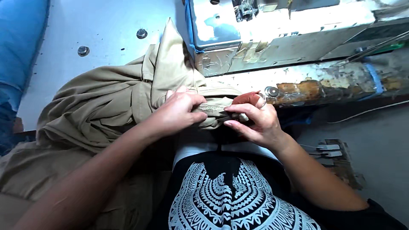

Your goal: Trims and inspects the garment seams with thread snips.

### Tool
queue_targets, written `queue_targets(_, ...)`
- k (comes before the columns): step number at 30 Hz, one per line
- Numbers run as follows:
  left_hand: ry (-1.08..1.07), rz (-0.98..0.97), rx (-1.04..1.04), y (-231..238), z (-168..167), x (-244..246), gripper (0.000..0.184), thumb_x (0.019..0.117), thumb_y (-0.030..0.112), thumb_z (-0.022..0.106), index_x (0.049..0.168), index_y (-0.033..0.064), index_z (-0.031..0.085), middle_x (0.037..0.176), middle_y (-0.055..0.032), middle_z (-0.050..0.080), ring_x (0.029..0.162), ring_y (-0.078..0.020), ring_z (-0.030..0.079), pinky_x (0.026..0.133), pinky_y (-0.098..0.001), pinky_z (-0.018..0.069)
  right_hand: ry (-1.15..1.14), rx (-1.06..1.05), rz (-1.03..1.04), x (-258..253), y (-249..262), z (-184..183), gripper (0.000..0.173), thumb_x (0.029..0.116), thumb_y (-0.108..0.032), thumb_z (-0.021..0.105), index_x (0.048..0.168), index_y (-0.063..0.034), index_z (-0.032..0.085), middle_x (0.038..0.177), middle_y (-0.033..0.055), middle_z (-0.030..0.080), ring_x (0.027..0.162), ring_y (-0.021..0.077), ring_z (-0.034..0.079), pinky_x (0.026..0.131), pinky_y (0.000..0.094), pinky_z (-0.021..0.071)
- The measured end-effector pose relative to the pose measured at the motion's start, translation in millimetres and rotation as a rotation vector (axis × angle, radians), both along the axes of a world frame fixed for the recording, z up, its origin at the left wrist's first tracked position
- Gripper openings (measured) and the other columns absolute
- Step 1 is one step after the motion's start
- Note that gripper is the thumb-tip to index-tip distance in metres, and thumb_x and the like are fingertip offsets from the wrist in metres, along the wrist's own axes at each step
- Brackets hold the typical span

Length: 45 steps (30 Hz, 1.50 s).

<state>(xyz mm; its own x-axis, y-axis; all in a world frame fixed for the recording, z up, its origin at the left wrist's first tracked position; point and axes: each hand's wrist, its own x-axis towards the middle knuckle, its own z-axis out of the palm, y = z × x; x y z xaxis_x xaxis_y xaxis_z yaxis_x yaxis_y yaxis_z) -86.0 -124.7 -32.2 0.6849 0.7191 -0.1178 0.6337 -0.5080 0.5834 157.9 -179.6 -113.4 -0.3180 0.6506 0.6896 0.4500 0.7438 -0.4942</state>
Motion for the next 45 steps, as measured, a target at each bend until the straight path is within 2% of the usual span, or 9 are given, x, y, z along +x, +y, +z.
queue_targets(2, -0.015, -0.028, -0.143, 8, 7, -1, 0.017, 0.0948, 0.022, 0.067, 0.103, 0.0106, 0.077, 0.098, -0.0002, 0.069, 0.107, -0.0183, 0.057, 0.094, -0.0496, 0.0370, 0.005, 0.001, 0.004, -1, 3, 1, 0.025, 0.0946, -0.025, 0.069, 0.106, -0.0031, 0.074, 0.103, 0.0136, 0.067, 0.094, 0.0127, 0.064, 0.077, 0.0234, 0.0516)
queue_targets(5, -0.073, -0.045, -0.238, 13, 12, -3, 0.015, 0.0943, 0.018, 0.064, 0.100, 0.0112, 0.076, 0.098, 0.0024, 0.066, 0.103, -0.0068, 0.057, 0.090, -0.0295, 0.0425, 0.007, 0.002, -0.008, -5, 9, 1, 0.025, 0.0951, -0.025, 0.069, 0.106, -0.0033, 0.074, 0.103, 0.0140, 0.066, 0.089, 0.0137, 0.063, 0.072, 0.0254, 0.0511)
queue_targets(7, -0.119, -0.035, -0.287, 14, 12, -4, 0.014, 0.0936, 0.015, 0.065, 0.100, 0.0102, 0.076, 0.099, 0.0027, 0.066, 0.101, -0.0031, 0.058, 0.089, -0.0227, 0.0439, 0.014, -0.009, -0.018, -9, 13, 2, 0.025, 0.0955, -0.025, 0.069, 0.106, -0.0040, 0.075, 0.105, 0.0140, 0.065, 0.091, 0.0144, 0.064, 0.073, 0.0264, 0.0522)
queue_targets(15, -0.228, 0.000, -0.416, 17, 11, -7, 0.012, 0.0929, 0.007, 0.065, 0.099, 0.0087, 0.074, 0.097, 0.0031, 0.067, 0.092, 0.0003, 0.062, 0.081, -0.0147, 0.0493, 0.074, -0.046, -0.026, -22, 22, 6, 0.023, 0.0925, -0.023, 0.072, 0.102, -0.0029, 0.075, 0.103, 0.0137, 0.065, 0.090, 0.0140, 0.063, 0.072, 0.0253, 0.0515)
queue_targets(23, -0.212, -0.027, -0.315, 14, 5, -8, 0.014, 0.0926, 0.010, 0.066, 0.102, 0.0089, 0.075, 0.101, 0.0045, 0.068, 0.099, 0.0008, 0.060, 0.089, -0.0185, 0.0460, 0.079, -0.053, -0.033, -20, 19, 9, 0.017, 0.0952, -0.018, 0.069, 0.095, -0.0023, 0.076, 0.099, 0.0132, 0.066, 0.086, 0.0115, 0.063, 0.071, 0.0229, 0.0502)
queue_targets(28, -0.217, 0.007, -0.359, 13, 10, -9, 0.013, 0.0922, 0.006, 0.068, 0.103, 0.0077, 0.075, 0.100, 0.0029, 0.069, 0.094, 0.0026, 0.063, 0.082, -0.0138, 0.0495, 0.014, -0.081, -0.067, -15, 14, 12, 0.023, 0.0928, -0.024, 0.072, 0.102, -0.0036, 0.074, 0.105, 0.0142, 0.064, 0.087, 0.0126, 0.061, 0.069, 0.0246, 0.0495)
queue_targets(35, -0.193, 0.015, -0.362, 13, 12, -9, 0.011, 0.0911, 0.005, 0.070, 0.100, 0.0074, 0.076, 0.095, 0.0025, 0.070, 0.087, 0.0022, 0.063, 0.076, -0.0137, 0.0500, -0.039, -0.052, -0.051, -27, 16, 14, 0.021, 0.0920, -0.023, 0.071, 0.101, -0.0048, 0.077, 0.107, 0.0158, 0.066, 0.088, 0.0181, 0.064, 0.067, 0.0297, 0.0507)
queue_targets(41, -0.190, 0.008, -0.356, 14, 9, -9, 0.011, 0.0911, 0.007, 0.070, 0.100, 0.0086, 0.076, 0.095, 0.0030, 0.071, 0.086, 0.0022, 0.064, 0.076, -0.0143, 0.0508, -0.021, -0.052, -0.050, -33, 18, 15, 0.018, 0.0934, -0.021, 0.071, 0.097, -0.0042, 0.075, 0.104, 0.0149, 0.066, 0.083, 0.0161, 0.064, 0.063, 0.0275, 0.0498)
queue_targets(45, -0.216, -0.001, -0.370, 14, 8, -10, 0.012, 0.0904, 0.005, 0.070, 0.100, 0.0077, 0.076, 0.096, 0.0026, 0.071, 0.088, 0.0019, 0.064, 0.078, -0.0144, 0.0512, 0.144, 0.017, 0.027, -28, 17, 14, 0.014, 0.0937, -0.013, 0.071, 0.092, -0.0001, 0.074, 0.099, 0.0134, 0.065, 0.091, 0.0109, 0.062, 0.078, 0.0208, 0.0502)
